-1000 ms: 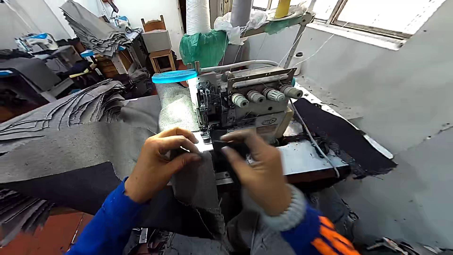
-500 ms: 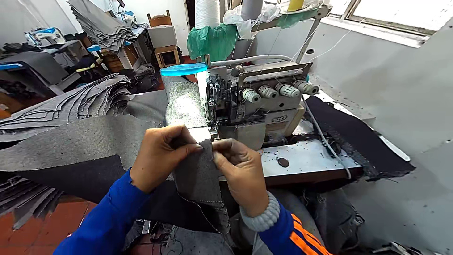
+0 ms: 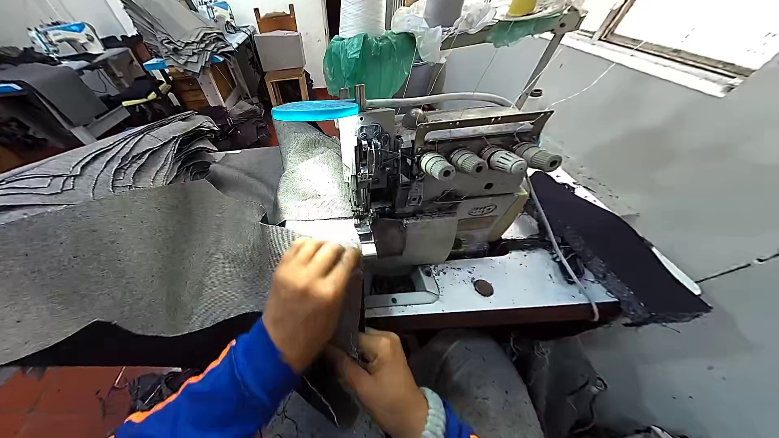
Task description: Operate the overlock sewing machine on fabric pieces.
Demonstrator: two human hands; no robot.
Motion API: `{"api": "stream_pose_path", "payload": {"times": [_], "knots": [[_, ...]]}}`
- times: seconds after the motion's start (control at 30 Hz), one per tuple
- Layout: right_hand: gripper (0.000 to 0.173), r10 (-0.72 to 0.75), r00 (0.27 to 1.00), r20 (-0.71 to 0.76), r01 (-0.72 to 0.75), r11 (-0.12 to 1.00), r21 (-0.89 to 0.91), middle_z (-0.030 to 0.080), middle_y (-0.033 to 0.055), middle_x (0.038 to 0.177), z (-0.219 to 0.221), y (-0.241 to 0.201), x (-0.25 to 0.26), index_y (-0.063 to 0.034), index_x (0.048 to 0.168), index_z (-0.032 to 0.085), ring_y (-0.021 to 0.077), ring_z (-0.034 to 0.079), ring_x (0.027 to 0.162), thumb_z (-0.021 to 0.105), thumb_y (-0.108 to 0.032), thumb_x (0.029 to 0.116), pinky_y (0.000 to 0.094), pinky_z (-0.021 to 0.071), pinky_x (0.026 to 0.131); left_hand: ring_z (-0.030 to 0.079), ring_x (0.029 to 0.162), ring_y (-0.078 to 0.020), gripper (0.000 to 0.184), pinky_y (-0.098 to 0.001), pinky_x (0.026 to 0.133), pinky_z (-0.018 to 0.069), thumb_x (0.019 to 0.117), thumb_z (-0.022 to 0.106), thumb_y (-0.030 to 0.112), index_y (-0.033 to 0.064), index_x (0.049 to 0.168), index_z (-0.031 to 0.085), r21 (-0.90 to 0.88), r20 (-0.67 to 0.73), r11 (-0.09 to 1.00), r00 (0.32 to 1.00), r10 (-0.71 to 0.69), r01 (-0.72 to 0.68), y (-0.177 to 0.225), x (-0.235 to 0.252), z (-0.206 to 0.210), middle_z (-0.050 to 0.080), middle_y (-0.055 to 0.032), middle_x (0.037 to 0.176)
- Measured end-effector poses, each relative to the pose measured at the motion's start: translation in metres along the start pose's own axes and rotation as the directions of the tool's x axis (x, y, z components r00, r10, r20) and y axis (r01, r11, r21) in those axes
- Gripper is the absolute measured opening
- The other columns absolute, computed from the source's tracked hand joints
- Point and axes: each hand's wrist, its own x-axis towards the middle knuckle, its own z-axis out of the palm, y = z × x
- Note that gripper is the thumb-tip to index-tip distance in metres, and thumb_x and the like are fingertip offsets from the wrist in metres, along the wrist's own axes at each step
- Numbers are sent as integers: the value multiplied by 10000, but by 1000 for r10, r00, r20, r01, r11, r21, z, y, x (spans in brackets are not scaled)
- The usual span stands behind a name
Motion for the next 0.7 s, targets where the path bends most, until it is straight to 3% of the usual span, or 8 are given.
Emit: {"api": "stream_pose_path", "payload": {"times": [0.13,0.27,0.37,0.47,0.53,0.6,0.63,0.7], "knots": [[232,26,999,-27,-23,994,107,701,27,711,-11,0,10,-34,786,737,30,673,705,705,-216,925,223,562,662,713,1145,-240,332,-407,1003,567,1040,541,290,80,1171,762,22,51,999,998,-46,45,17,2,8,753,-98,1174],[166,140,985,96,-168,894,416,734,-16,829,-28,-11,33,-14,916,730,1,694,807,626,-112,1000,229,596,765,724,963,-184,223,-357,866,601,993,539,171,68,1097,708,-152,127,982,988,-93,112,7,18,-11,737,-57,1002],[243,133,965,226,-231,837,497,705,-65,818,-44,-11,41,-42,915,697,-26,672,796,510,-112,1054,214,583,763,712,1086,-242,407,-470,1013,547,1051,531,390,38,1197,674,-298,280,952,960,9,78,23,13,-48,740,-105,1117],[237,148,941,304,-267,877,399,654,-70,754,-48,-13,44,-52,863,658,-40,635,731,505,-117,1031,201,552,700,655,1247,-278,829,-467,1089,486,912,561,712,6,1339,640,-195,316,981,947,66,-3,45,-17,-58,688,-158,1320],[270,139,956,258,-210,939,272,645,-20,723,-46,-14,43,-19,830,667,-7,626,702,524,-157,1013,230,532,669,576,1351,-283,976,-446,1136,435,813,645,761,14,1436,568,-96,308,995,949,61,-33,51,-36,-50,601,-173,1448],[307,78,985,157,-104,981,164,655,12,700,-40,-15,41,-16,800,673,17,643,685,523,-183,1009,238,539,645,470,1446,-273,869,-438,1196,346,874,688,602,51,1512,478,-45,276,996,957,86,-76,49,-48,-38,508,-182,1538],[313,31,995,96,-40,995,95,665,35,693,-37,-14,41,-10,796,680,43,660,682,525,-183,1006,251,548,639,452,1460,-257,688,-424,1206,334,945,660,378,64,1522,455,-28,233,995,967,102,-99,45,-50,-31,496,-176,1547],[312,-34,999,18,34,999,-35,645,60,654,-31,-13,43,-12,776,675,94,654,636,525,-175,995,281,536,595,526,1402,-244,466,-398,1177,397,1014,524,72,52,1479,500,16,107,990,985,135,-138,34,-46,-18,563,-167,1486]]}}
